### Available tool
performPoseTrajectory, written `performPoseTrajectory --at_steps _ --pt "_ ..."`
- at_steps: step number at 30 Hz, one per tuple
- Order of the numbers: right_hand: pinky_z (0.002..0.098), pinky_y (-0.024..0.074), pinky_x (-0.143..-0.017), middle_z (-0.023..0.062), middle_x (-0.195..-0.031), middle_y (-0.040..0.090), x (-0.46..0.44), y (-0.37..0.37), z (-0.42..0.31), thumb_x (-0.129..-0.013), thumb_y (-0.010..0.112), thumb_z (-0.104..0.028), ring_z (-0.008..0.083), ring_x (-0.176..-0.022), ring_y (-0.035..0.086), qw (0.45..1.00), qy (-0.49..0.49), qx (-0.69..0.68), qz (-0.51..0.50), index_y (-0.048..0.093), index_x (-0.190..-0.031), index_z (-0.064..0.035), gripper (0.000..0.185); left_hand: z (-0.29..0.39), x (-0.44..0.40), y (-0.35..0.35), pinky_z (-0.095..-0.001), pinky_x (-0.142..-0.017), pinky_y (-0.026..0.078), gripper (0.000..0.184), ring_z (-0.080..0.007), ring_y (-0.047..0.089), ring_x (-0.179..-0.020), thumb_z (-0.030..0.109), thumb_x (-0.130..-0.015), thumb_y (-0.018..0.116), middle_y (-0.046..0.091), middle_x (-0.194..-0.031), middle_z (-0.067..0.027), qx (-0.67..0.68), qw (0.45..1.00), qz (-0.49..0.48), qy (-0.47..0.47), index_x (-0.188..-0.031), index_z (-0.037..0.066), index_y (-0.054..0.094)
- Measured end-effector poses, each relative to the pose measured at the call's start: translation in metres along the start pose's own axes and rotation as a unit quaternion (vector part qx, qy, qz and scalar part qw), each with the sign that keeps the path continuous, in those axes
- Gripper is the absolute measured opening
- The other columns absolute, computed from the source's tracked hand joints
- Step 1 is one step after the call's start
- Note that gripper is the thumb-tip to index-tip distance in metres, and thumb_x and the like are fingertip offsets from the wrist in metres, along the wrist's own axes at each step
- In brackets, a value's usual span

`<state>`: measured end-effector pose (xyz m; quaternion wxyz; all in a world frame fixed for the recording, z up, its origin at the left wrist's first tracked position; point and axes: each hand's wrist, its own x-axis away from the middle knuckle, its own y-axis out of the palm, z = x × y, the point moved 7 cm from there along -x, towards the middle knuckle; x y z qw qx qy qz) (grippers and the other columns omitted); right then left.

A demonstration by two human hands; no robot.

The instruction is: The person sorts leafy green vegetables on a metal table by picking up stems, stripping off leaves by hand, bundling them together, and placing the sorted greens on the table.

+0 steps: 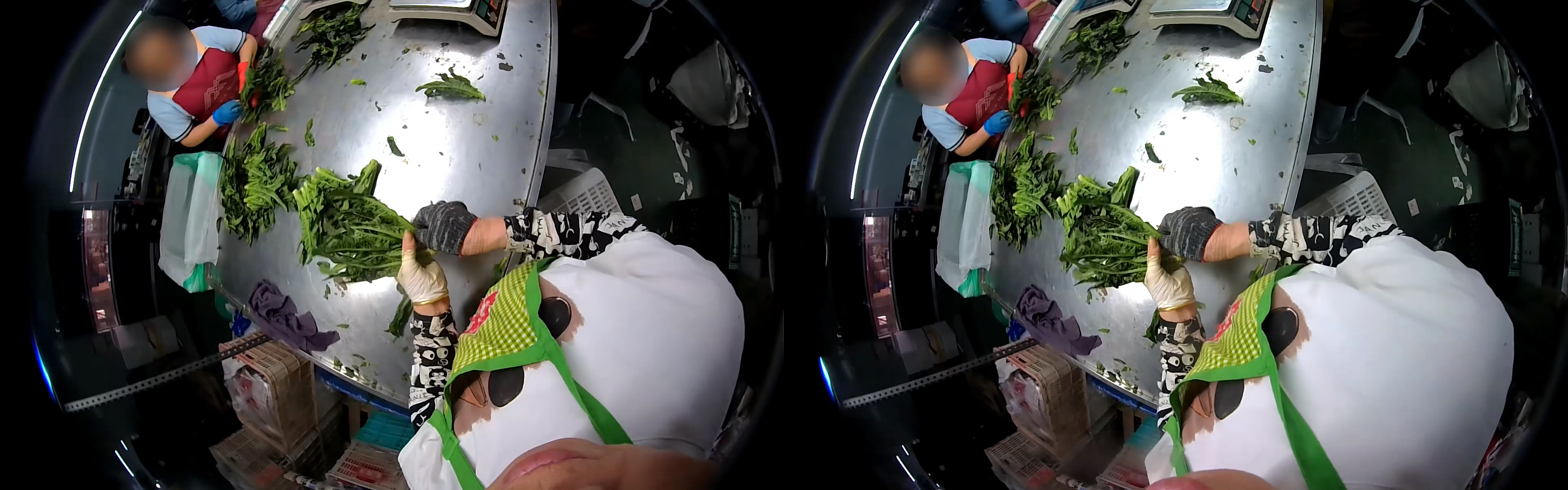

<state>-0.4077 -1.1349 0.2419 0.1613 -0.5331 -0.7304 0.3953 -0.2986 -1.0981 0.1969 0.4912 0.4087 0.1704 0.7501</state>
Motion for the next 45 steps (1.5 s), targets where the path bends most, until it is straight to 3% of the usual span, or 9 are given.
performPoseTrajectory --at_steps 6,8,10,13,19,30,37,41,45 --pt "0.0370 0.0506 -0.062 0.0122 -0.073 0.063 -0.011 0.010 0.026 -0.076 0.064 -0.015 0.0285 -0.070 0.062 0.989 0.032 0.143 -0.026 0.065 -0.081 -0.0062 0.010 -0.003 -0.002 0.016 -0.0277 -0.055 0.043 0.028 -0.0114 0.054 -0.067 0.025 -0.083 0.072 0.063 -0.083 0.0016 -0.104 0.994 0.034 0.016 -0.107 0.009 0.068" --pt "0.0384 0.0499 -0.059 0.0127 -0.070 0.064 0.011 0.016 0.067 -0.075 0.065 -0.015 0.0290 -0.064 0.062 0.804 0.383 -0.455 -0.017 0.065 -0.081 -0.0065 0.010 0.007 0.000 0.028 -0.0291 -0.057 0.045 0.030 -0.0116 0.054 -0.068 0.025 -0.083 0.072 0.063 -0.084 0.0006 -0.166 0.984 0.008 0.057 -0.108 0.009 0.068" --pt "0.0424 0.0489 -0.060 0.0141 -0.074 0.066 -0.002 0.026 0.070 -0.085 0.058 -0.025 0.0319 -0.064 0.063 0.986 0.096 0.036 -0.135 0.066 -0.074 -0.0064 0.023 0.010 0.004 0.047 -0.0331 -0.064 0.048 0.028 -0.0138 0.056 -0.071 0.025 -0.085 0.071 0.064 -0.085 -0.0009 -0.148 0.987 -0.010 0.056 -0.106 0.007 0.067" --pt "0.0414 0.0505 -0.077 0.0164 -0.086 0.068 0.006 -0.007 0.065 -0.083 0.060 -0.041 0.0333 -0.083 0.065 0.924 0.151 0.032 -0.350 0.070 -0.096 -0.0079 0.037 0.004 0.002 0.071 -0.0345 -0.087 0.049 0.038 -0.0168 0.058 -0.077 0.025 -0.085 0.070 0.066 -0.091 -0.0040 -0.091 0.995 -0.021 0.018 -0.116 0.004 0.061" --pt "0.0368 0.0390 -0.103 0.0183 -0.125 0.057 -0.019 -0.157 0.203 -0.071 0.076 -0.043 0.0319 -0.117 0.054 0.888 0.366 0.219 0.172 0.038 -0.140 -0.0072 0.086 -0.022 -0.011 0.051 -0.0293 -0.067 0.050 0.032 -0.0176 0.060 -0.076 0.017 -0.086 0.069 0.067 -0.095 -0.0138 -0.031 0.993 -0.015 -0.113 -0.110 -0.002 0.059" --pt "0.0347 0.0488 -0.087 0.0205 -0.107 0.065 -0.040 -0.078 0.154 -0.089 0.059 -0.027 0.0279 -0.096 0.064 0.946 0.296 -0.133 0.003 0.052 -0.129 -0.0095 0.045 -0.059 -0.064 0.061 -0.0235 -0.058 0.045 0.020 -0.0138 0.062 -0.074 0.002 -0.085 0.064 0.070 -0.101 -0.0113 -0.099 0.985 -0.072 -0.125 -0.104 -0.001 0.064" --pt "0.0323 0.0395 -0.104 0.0158 -0.135 0.046 -0.048 -0.059 0.059 -0.060 0.087 -0.020 0.0234 -0.122 0.048 0.915 0.174 -0.361 0.039 0.025 -0.143 0.0012 0.106 -0.075 -0.068 0.068 -0.0383 -0.088 0.045 0.035 -0.0271 0.057 -0.094 0.004 -0.073 0.065 0.063 -0.098 -0.0129 -0.121 0.987 -0.095 -0.053 -0.107 -0.002 0.058" --pt "0.0298 0.0444 -0.098 0.0126 -0.121 0.060 -0.064 -0.087 0.065 -0.070 0.082 -0.020 0.0185 -0.111 0.057 0.952 0.178 -0.228 0.106 0.040 -0.133 0.0026 0.079 -0.027 -0.062 0.122 -0.0378 -0.089 0.045 0.065 -0.0320 0.050 -0.100 0.010 -0.061 0.072 0.051 -0.102 -0.0186 -0.609 0.725 -0.180 0.267 -0.117 -0.006 0.043" --pt "0.0296 0.0475 -0.094 0.0151 -0.121 0.061 -0.094 -0.119 0.095 -0.076 0.078 -0.029 0.0202 -0.106 0.061 0.970 0.109 -0.175 0.129 0.043 -0.130 0.0038 0.072 0.001 -0.042 0.138 -0.0421 -0.096 0.038 0.081 -0.0366 0.045 -0.107 0.035 -0.059 0.082 0.049 -0.112 -0.0216 -0.657 0.695 -0.186 0.226 -0.121 -0.002 0.046"
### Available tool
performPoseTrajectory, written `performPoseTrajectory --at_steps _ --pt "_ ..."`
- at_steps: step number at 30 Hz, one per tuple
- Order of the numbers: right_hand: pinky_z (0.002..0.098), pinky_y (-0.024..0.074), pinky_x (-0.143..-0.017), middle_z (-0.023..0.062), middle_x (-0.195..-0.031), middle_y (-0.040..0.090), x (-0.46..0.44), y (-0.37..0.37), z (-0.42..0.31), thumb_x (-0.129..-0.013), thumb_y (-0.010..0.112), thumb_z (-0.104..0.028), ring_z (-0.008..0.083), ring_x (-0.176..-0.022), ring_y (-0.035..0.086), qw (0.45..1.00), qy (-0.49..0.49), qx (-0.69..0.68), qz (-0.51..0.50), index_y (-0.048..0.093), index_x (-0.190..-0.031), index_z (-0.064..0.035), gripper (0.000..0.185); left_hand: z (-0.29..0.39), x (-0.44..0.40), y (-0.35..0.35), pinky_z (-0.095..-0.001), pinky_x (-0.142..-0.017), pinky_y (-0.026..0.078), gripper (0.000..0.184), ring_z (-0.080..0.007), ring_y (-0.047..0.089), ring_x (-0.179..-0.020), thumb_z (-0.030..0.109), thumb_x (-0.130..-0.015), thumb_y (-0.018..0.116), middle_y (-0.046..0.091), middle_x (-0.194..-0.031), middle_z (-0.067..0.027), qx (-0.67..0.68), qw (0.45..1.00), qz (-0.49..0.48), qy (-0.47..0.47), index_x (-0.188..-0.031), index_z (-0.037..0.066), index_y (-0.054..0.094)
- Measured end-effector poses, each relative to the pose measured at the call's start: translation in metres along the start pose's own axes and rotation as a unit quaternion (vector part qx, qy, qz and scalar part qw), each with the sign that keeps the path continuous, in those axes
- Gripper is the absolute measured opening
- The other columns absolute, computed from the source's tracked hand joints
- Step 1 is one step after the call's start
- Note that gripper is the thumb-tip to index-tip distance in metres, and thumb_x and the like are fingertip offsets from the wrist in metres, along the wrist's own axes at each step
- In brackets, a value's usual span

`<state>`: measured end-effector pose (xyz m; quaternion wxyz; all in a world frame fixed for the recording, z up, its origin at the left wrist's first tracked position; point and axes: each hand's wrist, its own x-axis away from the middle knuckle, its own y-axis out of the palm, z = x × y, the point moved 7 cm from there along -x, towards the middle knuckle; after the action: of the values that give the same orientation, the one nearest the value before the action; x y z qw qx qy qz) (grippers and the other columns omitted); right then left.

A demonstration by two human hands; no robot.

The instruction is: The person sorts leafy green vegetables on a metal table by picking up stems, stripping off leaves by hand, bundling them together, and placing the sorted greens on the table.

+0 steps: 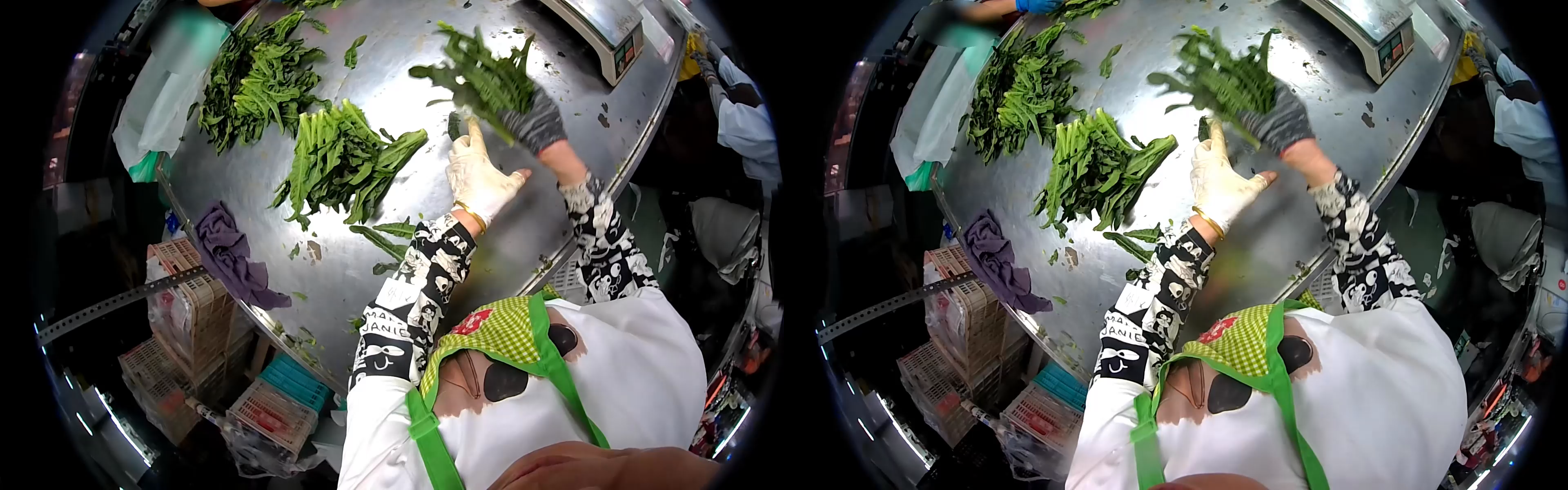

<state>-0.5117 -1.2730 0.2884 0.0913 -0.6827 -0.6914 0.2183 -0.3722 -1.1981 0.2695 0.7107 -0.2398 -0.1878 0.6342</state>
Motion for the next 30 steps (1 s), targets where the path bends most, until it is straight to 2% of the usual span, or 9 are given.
performPoseTrajectory --at_steps 8,13,15,18,21,23,25,27,30 --pt "0.0380 0.0400 -0.102 0.0179 -0.128 0.054 -0.083 -0.059 0.067 -0.078 0.074 -0.034 0.0311 -0.117 0.052 0.846 0.171 0.502 0.051 0.048 -0.130 -0.0019 0.067 -0.049 0.103 -0.021 -0.0606 -0.109 0.016 0.043 -0.0360 0.039 -0.128 0.038 -0.066 0.075 0.057 -0.120 -0.0099 -0.225 0.969 -0.059 0.080 -0.101 0.015 0.065" --pt "0.0404 0.0412 -0.100 0.0196 -0.117 0.060 -0.042 -0.006 -0.032 -0.080 0.072 -0.032 0.0326 -0.111 0.055 0.789 -0.233 0.535 0.194 0.053 -0.124 -0.0003 0.058 -0.124 0.178 -0.102 -0.0529 -0.110 0.021 0.011 -0.0279 0.052 -0.114 0.019 -0.075 0.065 0.060 -0.102 -0.0065 -0.291 0.952 0.071 0.065 -0.076 0.013 0.056" --pt "0.0402 0.0400 -0.101 0.0178 -0.121 0.057 -0.024 0.051 -0.037 -0.078 0.072 -0.031 0.0322 -0.112 0.053 0.902 -0.301 0.310 0.022 0.053 -0.125 -0.0030 0.058 -0.162 0.192 -0.141 -0.0490 -0.106 0.029 0.009 -0.0284 0.055 -0.107 0.014 -0.076 0.065 0.060 -0.099 -0.0064 -0.348 0.923 0.158 0.037 -0.077 0.011 0.056" --pt "0.0416 0.0490 -0.087 0.0103 -0.100 0.066 -0.012 0.141 -0.019 -0.079 0.068 -0.032 0.0277 -0.094 0.063 0.844 -0.041 0.470 -0.255 0.063 -0.116 -0.0173 0.040 -0.202 0.187 -0.181 -0.0471 -0.097 0.039 0.024 -0.0321 0.057 -0.099 0.014 -0.074 0.071 0.060 -0.098 -0.0103 -0.256 0.953 0.163 0.018 -0.093 0.005 0.060" --pt "0.0424 0.0494 -0.086 0.0109 -0.099 0.067 0.009 0.158 0.011 -0.085 0.055 -0.042 0.0312 -0.095 0.062 0.880 -0.052 0.405 -0.243 0.071 -0.099 -0.0132 0.035 -0.137 0.167 -0.189 -0.0451 -0.094 0.041 0.044 -0.0280 0.055 -0.099 0.023 -0.072 0.076 0.059 -0.104 -0.0103 -0.372 0.889 0.256 0.074 -0.109 0.007 0.058" --pt "0.0430 0.0508 -0.082 0.0151 -0.093 0.069 0.025 0.156 0.006 -0.087 0.052 -0.045 0.0329 -0.088 0.066 0.867 0.104 0.366 -0.322 0.072 -0.094 -0.0090 0.041 -0.133 0.168 -0.172 -0.0378 -0.085 0.046 0.038 -0.0235 0.059 -0.093 0.030 -0.080 0.074 0.062 -0.092 -0.0068 -0.268 0.918 0.292 0.016 -0.107 0.005 0.062" --pt "0.0437 0.0519 -0.078 0.0168 -0.094 0.068 0.050 0.153 -0.001 -0.088 0.050 -0.044 0.0340 -0.084 0.066 0.884 0.088 0.323 -0.327 0.071 -0.092 -0.0079 0.042 -0.136 0.163 -0.134 -0.0284 -0.072 0.048 0.037 -0.0176 0.060 -0.081 0.031 -0.082 0.074 0.063 -0.088 -0.0035 0.108 0.942 0.261 -0.181 -0.103 0.003 0.063" --pt "0.0443 0.0517 -0.076 0.0171 -0.091 0.068 0.075 0.155 -0.010 -0.087 0.050 -0.043 0.0343 -0.082 0.066 0.891 0.072 0.300 -0.333 0.071 -0.089 -0.0082 0.040 -0.129 0.147 -0.075 -0.0210 -0.062 0.045 0.036 -0.0111 0.059 -0.074 0.031 -0.084 0.073 0.063 -0.089 -0.0016 0.484 0.814 0.148 -0.284 -0.102 0.001 0.063" --pt "0.0431 0.0522 -0.070 0.0132 -0.085 0.067 0.113 0.147 -0.041 -0.086 0.052 -0.030 0.0320 -0.077 0.065 0.907 -0.021 0.304 -0.292 0.069 -0.087 -0.0107 0.026 -0.122 0.130 -0.031 -0.0205 -0.057 0.040 0.031 -0.0079 0.055 -0.068 0.027 -0.084 0.073 0.061 -0.082 -0.0003 0.635 0.704 0.105 -0.300 -0.102 0.004 0.064"
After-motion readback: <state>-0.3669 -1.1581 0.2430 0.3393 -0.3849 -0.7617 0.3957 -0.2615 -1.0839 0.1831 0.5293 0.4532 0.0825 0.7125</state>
